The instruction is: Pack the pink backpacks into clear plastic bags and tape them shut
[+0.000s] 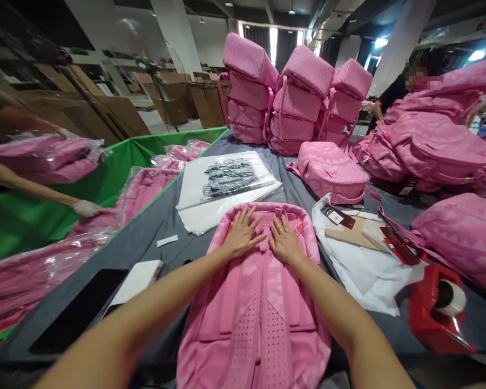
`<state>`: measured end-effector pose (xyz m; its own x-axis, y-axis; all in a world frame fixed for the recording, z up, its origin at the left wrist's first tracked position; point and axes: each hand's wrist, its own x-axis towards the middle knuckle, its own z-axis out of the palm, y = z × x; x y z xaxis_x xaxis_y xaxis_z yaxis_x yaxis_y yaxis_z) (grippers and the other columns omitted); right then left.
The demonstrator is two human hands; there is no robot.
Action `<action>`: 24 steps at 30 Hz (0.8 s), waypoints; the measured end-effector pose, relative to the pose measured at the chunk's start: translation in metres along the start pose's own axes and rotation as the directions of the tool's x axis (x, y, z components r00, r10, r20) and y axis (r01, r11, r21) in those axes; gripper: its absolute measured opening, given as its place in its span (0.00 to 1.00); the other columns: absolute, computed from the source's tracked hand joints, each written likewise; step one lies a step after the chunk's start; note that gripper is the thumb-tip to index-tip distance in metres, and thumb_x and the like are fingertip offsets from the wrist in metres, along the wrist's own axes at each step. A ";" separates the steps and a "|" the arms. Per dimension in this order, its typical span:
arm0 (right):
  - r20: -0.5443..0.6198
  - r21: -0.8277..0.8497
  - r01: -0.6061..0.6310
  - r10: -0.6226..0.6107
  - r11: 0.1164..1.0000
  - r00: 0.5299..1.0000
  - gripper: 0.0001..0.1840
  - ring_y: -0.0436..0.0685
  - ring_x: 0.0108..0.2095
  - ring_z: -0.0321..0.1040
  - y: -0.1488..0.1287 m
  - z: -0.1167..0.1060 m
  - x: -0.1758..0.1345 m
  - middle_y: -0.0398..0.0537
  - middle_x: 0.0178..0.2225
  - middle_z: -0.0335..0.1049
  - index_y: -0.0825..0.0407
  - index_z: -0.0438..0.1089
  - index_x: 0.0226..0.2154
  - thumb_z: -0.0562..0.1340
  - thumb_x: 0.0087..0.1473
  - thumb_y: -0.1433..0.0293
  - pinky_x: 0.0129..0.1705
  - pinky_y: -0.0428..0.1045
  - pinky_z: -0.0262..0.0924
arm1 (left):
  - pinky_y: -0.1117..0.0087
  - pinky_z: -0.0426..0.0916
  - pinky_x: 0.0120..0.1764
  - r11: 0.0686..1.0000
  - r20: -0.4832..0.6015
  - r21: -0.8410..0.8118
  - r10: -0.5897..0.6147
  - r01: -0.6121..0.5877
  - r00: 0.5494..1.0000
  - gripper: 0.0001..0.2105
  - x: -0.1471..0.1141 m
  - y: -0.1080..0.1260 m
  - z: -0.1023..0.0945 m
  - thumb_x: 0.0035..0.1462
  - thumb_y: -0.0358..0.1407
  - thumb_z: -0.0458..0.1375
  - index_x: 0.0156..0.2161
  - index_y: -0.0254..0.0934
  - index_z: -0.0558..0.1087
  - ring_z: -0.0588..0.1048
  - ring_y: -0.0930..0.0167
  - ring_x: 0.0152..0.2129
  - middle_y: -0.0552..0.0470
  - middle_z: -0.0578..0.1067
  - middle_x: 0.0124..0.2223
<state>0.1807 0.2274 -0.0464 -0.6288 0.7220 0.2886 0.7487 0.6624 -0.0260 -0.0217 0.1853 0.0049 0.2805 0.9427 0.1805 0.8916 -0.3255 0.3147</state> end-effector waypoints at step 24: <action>0.211 -0.082 -0.249 0.261 0.965 0.942 0.20 0.62 0.48 0.75 -0.002 -0.108 0.111 0.57 0.48 0.80 0.52 0.76 0.51 0.51 0.70 0.64 0.45 0.50 0.60 | 0.39 0.43 0.69 0.999 -0.061 0.033 0.025 -0.023 0.998 0.33 0.003 0.040 0.065 0.67 0.51 0.51 0.73 0.42 0.54 0.52 0.51 0.71 0.38 0.60 0.72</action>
<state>0.1317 0.2845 0.0890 -0.4412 0.8952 0.0632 0.8963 0.4431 -0.0187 0.0379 0.1799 -0.0422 0.2808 0.9281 0.2446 0.8961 -0.3448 0.2794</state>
